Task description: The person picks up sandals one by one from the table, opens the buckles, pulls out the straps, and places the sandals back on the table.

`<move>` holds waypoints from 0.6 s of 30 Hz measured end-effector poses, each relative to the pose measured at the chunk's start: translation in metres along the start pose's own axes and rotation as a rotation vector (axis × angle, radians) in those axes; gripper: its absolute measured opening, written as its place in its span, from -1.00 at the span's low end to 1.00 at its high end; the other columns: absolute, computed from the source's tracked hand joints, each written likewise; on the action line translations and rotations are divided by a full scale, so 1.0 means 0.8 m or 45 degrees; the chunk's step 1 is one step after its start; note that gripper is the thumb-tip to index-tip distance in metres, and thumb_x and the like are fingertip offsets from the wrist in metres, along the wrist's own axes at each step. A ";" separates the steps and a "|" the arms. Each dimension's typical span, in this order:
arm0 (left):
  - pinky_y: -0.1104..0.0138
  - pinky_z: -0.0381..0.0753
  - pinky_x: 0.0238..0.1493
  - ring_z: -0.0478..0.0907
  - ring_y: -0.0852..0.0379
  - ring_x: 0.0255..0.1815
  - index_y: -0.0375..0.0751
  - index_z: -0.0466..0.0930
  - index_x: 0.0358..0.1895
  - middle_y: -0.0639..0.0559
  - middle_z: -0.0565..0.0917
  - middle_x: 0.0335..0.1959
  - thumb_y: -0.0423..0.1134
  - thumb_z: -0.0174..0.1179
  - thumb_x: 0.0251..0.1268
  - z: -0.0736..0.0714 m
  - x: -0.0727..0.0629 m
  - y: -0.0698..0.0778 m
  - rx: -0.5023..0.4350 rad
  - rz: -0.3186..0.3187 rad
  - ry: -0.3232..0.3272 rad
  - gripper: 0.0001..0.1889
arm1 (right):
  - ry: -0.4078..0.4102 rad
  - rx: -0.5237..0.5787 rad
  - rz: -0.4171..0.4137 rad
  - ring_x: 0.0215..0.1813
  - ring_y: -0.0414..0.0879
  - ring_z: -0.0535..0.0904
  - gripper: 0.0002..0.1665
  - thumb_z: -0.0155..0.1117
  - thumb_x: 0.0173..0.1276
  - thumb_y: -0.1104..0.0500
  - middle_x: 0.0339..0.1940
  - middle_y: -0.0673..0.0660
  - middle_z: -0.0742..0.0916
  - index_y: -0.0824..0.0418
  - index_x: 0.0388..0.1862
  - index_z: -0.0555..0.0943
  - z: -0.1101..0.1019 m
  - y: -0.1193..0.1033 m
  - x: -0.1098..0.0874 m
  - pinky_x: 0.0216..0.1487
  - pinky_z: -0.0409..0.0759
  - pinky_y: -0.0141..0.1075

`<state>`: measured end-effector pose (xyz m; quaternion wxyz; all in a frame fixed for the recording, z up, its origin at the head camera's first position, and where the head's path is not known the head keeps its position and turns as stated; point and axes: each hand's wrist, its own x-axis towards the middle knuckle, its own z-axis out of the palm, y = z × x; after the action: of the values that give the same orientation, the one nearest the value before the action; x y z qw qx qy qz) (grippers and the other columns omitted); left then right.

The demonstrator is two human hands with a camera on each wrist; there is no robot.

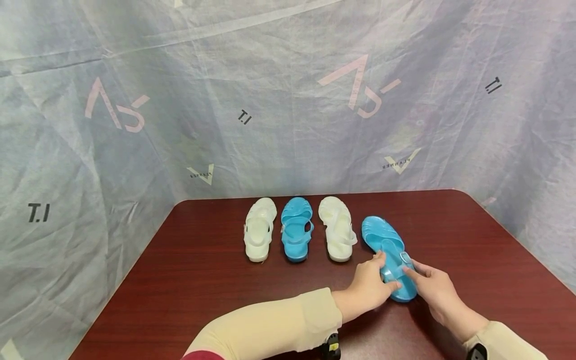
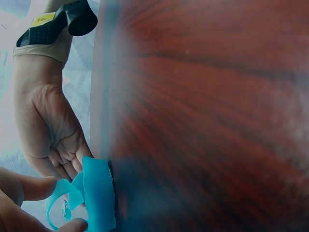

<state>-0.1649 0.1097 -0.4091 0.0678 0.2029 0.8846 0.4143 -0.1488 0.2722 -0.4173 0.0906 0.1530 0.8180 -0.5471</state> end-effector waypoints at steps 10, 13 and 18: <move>0.42 0.37 0.32 0.25 0.13 0.45 -0.20 0.30 0.42 -0.01 0.32 0.44 -0.11 0.36 0.20 -0.001 -0.008 0.001 -0.002 0.036 -0.028 -0.27 | -0.027 0.035 0.022 0.52 0.34 0.01 -0.11 -0.02 0.52 -0.12 0.50 0.53 0.06 0.44 0.51 -0.03 0.000 0.000 -0.011 0.41 0.20 0.13; 0.43 0.37 0.31 0.25 0.19 0.44 -0.20 0.29 0.42 -0.02 0.33 0.44 -0.09 0.36 0.20 -0.001 -0.009 0.001 0.006 0.049 -0.037 -0.26 | -0.042 0.068 0.028 0.52 0.33 0.02 -0.12 -0.02 0.52 -0.10 0.50 0.54 0.05 0.44 0.51 -0.03 -0.002 0.000 -0.012 0.40 0.22 0.13; 0.44 0.38 0.30 0.26 0.23 0.43 -0.20 0.27 0.43 -0.02 0.32 0.44 -0.08 0.35 0.21 -0.003 -0.012 0.004 0.004 0.066 -0.062 -0.25 | -0.043 0.066 0.031 0.51 0.29 0.07 -0.12 -0.01 0.51 -0.12 0.51 0.51 0.07 0.41 0.52 -0.01 -0.003 0.007 -0.015 0.37 0.31 0.05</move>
<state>-0.1557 0.1054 -0.4058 0.0781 0.2357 0.8778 0.4097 -0.1358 0.2748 -0.4171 0.1069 0.1560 0.7999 -0.5695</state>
